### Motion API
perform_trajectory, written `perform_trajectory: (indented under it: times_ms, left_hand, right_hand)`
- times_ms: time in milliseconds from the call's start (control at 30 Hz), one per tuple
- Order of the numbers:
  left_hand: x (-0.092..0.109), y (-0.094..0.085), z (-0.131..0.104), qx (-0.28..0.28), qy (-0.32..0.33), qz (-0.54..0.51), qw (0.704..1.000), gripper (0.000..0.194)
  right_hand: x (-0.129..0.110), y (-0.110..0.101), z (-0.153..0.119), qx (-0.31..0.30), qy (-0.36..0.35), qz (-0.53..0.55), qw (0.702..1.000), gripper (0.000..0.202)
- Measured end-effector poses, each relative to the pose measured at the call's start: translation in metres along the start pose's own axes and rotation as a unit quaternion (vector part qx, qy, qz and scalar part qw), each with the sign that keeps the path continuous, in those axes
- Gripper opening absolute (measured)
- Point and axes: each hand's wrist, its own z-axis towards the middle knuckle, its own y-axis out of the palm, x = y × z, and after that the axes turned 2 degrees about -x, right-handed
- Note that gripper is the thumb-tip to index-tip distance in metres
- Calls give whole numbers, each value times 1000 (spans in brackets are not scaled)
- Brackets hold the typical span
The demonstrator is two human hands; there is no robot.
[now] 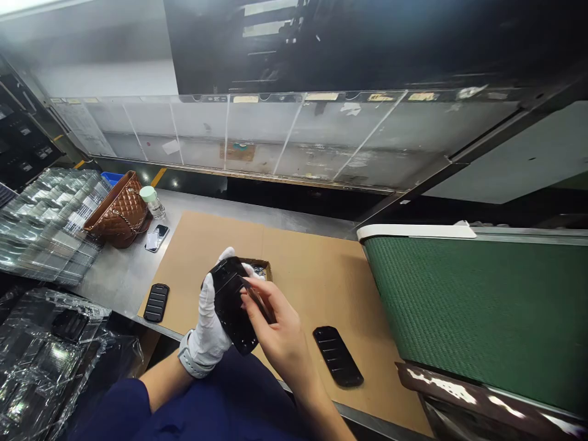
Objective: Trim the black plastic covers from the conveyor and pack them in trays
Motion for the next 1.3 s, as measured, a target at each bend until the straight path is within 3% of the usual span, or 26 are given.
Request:
perform_trajectory:
  times_ms: [200,500,733,867,967,1067,1133,1233,1300]
  left_hand:
    - [-3,1,2,-9,61,29,998,50]
    - [-7,1,1,-28,49,40,998,57]
    - [-12,-7,2,50,23,32,998,56]
    - [-17,-12,5,62,28,28,997,51]
    - [-10,-15,8,66,31,31,997,51]
    - [12,-30,10,85,4,8,996,61]
    - [27,-52,8,108,-41,-16,993,64]
    - [35,-92,-4,161,-141,-4,977,51]
    - [30,-110,-18,222,-140,55,963,34]
  right_hand:
    - [-8,-3,7,-66,-92,-125,986,43]
    - [-7,4,10,-41,-123,-195,972,44]
    - [-2,7,9,-23,-109,-171,979,42]
    - [0,13,8,-15,-89,-165,982,42]
    - [8,11,8,-21,-63,-124,990,41]
    - [41,3,12,-9,20,-71,997,44]
    - [79,1,16,-29,123,-118,985,46]
    - [145,15,17,-158,245,-249,924,40]
    - [181,32,12,-208,284,-289,890,41]
